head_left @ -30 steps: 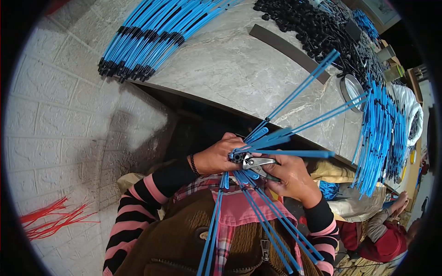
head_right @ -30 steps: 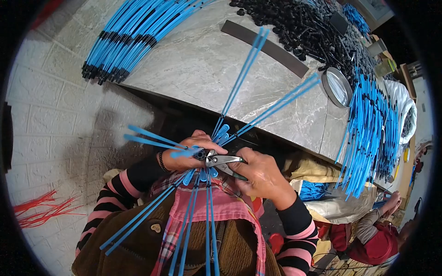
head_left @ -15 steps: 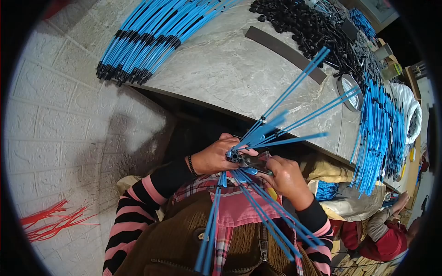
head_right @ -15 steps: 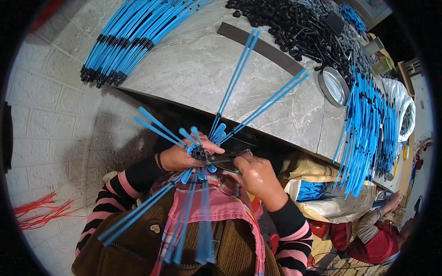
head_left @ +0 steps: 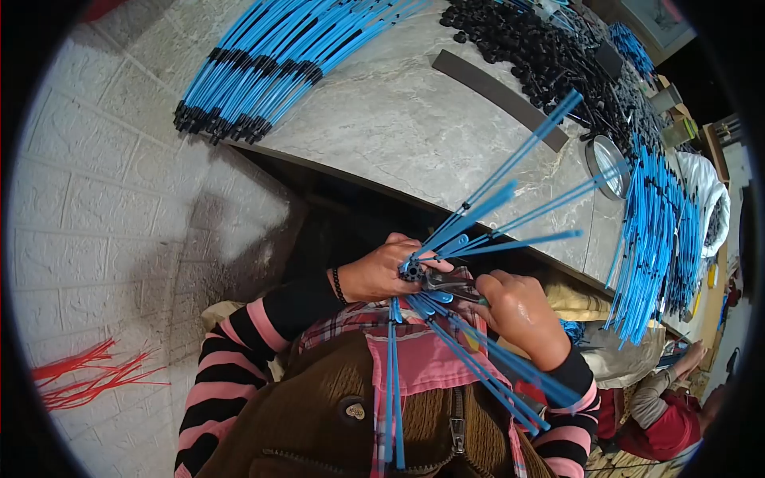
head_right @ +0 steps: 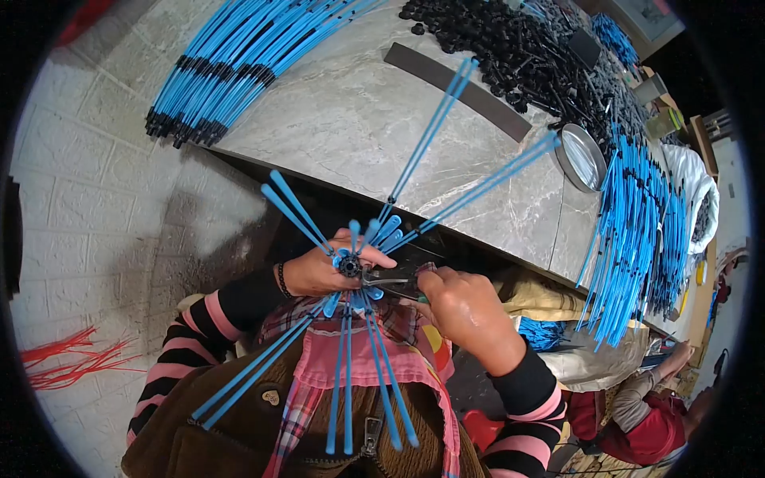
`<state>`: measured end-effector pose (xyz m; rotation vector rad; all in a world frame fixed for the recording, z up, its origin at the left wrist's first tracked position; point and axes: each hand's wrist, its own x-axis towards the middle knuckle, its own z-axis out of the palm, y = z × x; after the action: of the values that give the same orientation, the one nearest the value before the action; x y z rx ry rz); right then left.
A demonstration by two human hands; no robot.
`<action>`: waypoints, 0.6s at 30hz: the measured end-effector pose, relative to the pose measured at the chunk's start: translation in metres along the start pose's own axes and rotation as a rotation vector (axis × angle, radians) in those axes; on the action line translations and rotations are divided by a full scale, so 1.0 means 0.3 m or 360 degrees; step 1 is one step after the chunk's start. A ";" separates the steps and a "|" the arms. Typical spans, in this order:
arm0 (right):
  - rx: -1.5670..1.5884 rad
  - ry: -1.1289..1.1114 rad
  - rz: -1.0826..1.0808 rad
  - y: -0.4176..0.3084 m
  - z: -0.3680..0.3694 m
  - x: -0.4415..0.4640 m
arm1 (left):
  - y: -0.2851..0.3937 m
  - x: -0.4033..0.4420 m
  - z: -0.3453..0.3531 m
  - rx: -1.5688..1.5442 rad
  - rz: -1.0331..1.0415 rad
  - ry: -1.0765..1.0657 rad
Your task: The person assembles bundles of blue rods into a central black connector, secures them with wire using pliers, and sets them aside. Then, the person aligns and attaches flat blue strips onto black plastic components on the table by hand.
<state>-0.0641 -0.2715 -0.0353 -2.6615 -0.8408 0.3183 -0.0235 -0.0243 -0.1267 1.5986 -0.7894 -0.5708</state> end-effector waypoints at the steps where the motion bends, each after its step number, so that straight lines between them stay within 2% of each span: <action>1: -0.0029 -0.0031 -0.0022 0.002 -0.001 0.001 | 0.002 0.001 0.004 0.0069 0.0047 -0.0024; 3: -0.0086 -0.0083 -0.0060 0.003 -0.003 0.004 | 0.006 0.004 0.004 0.0214 0.0143 -0.0081; 8: -0.0011 -0.0032 -0.0047 -0.012 -0.020 0.016 | -0.021 0.006 -0.009 0.0125 0.0163 -0.0083; 12: -0.0314 -0.0104 0.0034 0.006 -0.177 -0.005 | -0.001 0.000 0.009 0.0053 0.0068 0.0079; 14: -0.0468 0.0175 0.0332 0.063 -0.228 -0.028 | -0.036 -0.029 -0.025 -0.0808 -0.0059 0.0309; 15: -0.0477 0.0181 0.0345 0.114 -0.240 -0.034 | -0.045 -0.041 -0.035 -0.1241 -0.0134 0.0420; 18: -0.0779 0.0272 0.0596 0.275 -0.204 -0.011 | -0.041 -0.058 -0.033 -0.1065 -0.0091 0.0477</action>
<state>-0.0055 -0.3519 -0.0094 -3.2444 -0.3970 -0.0427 -0.0253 -0.0040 -0.1381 1.0496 -0.2780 -0.5449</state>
